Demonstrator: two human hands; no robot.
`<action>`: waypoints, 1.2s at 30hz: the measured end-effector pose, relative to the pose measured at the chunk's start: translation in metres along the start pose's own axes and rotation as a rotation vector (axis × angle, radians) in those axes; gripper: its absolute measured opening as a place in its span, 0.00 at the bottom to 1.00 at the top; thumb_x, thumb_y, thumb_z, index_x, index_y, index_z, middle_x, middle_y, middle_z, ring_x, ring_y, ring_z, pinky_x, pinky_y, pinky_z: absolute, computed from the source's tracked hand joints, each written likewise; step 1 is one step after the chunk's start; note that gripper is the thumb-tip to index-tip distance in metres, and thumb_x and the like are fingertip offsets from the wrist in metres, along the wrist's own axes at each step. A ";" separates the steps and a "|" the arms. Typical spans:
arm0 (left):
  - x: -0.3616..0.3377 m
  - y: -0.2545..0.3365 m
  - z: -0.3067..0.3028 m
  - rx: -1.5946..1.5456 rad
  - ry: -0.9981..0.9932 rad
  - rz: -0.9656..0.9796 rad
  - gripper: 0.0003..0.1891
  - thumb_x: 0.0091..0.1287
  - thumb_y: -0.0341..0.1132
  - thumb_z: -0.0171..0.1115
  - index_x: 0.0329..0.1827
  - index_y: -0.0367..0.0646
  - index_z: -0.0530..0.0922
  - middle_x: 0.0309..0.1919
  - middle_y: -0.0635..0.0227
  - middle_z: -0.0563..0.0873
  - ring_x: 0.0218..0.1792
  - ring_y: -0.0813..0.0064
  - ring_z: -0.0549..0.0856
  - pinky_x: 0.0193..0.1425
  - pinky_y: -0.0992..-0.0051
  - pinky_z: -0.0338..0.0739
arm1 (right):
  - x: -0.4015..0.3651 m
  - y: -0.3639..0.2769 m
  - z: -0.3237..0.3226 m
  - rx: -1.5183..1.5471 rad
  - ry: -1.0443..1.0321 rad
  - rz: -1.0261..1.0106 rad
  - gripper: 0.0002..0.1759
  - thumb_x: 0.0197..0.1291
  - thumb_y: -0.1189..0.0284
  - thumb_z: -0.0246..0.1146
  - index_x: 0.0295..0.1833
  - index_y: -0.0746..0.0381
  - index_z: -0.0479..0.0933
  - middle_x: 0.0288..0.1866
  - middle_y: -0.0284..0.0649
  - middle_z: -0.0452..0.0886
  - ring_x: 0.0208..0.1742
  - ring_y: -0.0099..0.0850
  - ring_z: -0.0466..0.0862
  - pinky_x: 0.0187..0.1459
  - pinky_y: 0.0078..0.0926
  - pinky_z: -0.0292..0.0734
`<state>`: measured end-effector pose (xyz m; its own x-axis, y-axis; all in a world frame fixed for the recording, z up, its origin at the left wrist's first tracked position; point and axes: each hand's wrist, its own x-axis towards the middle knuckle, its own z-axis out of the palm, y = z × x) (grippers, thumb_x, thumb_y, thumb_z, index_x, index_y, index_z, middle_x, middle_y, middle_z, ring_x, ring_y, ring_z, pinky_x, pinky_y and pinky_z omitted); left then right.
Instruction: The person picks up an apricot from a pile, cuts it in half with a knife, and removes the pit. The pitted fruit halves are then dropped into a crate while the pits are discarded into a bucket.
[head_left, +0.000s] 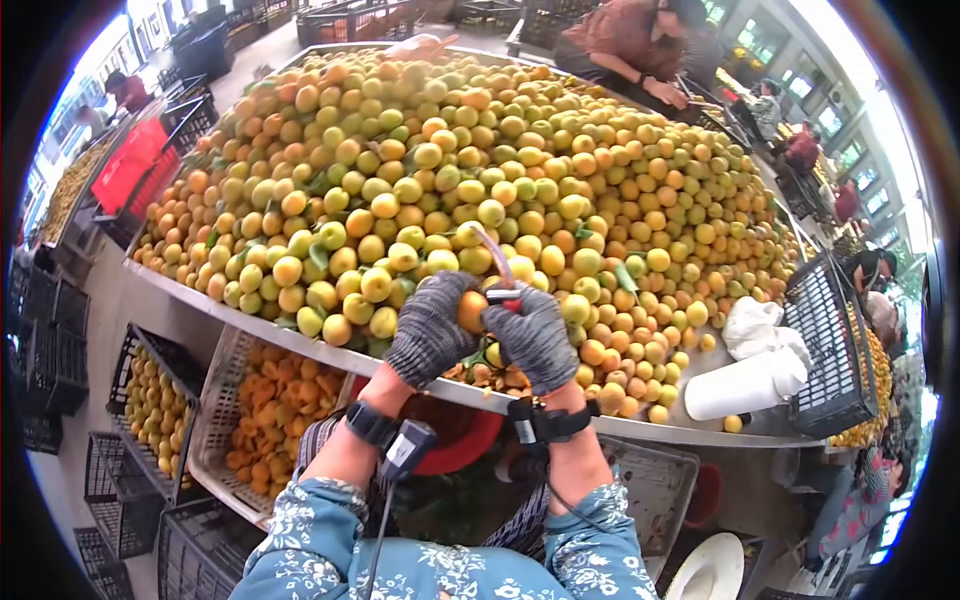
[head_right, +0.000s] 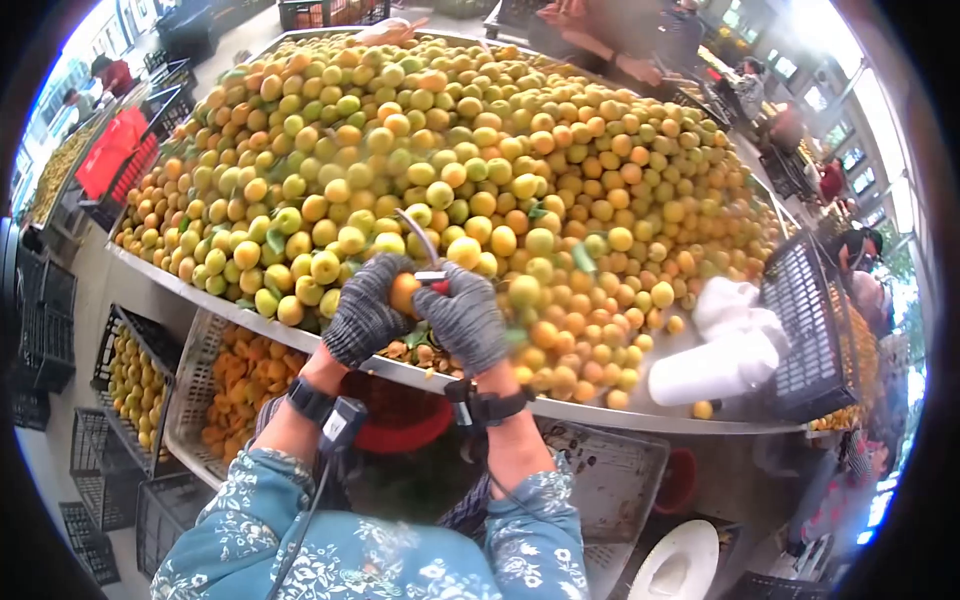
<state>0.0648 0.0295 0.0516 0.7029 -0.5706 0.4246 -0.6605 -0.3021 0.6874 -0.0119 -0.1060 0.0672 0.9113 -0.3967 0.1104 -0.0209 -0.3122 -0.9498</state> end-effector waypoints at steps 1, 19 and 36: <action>-0.002 -0.001 0.000 0.012 -0.004 -0.006 0.27 0.38 0.31 0.76 0.46 0.41 0.77 0.37 0.54 0.82 0.42 0.51 0.82 0.47 0.61 0.78 | 0.001 0.003 0.001 -0.050 0.011 -0.023 0.17 0.51 0.66 0.64 0.42 0.67 0.81 0.27 0.50 0.83 0.30 0.38 0.84 0.37 0.34 0.78; -0.006 -0.009 0.000 0.023 -0.037 0.010 0.27 0.39 0.35 0.80 0.43 0.39 0.78 0.34 0.54 0.82 0.38 0.53 0.83 0.44 0.63 0.78 | -0.014 0.007 0.022 -0.337 0.142 -0.100 0.13 0.52 0.70 0.61 0.42 0.65 0.80 0.28 0.52 0.82 0.33 0.48 0.84 0.37 0.40 0.79; 0.002 -0.018 -0.002 -0.081 -0.077 -0.108 0.29 0.34 0.33 0.78 0.45 0.44 0.79 0.39 0.60 0.83 0.41 0.60 0.83 0.48 0.66 0.79 | -0.009 0.017 0.008 0.120 0.135 -0.044 0.11 0.55 0.76 0.60 0.42 0.66 0.83 0.26 0.36 0.82 0.29 0.25 0.82 0.31 0.26 0.76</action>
<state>0.0789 0.0354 0.0413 0.7440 -0.5962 0.3015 -0.5569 -0.3042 0.7728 -0.0178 -0.1011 0.0475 0.8464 -0.5002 0.1829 0.0738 -0.2300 -0.9704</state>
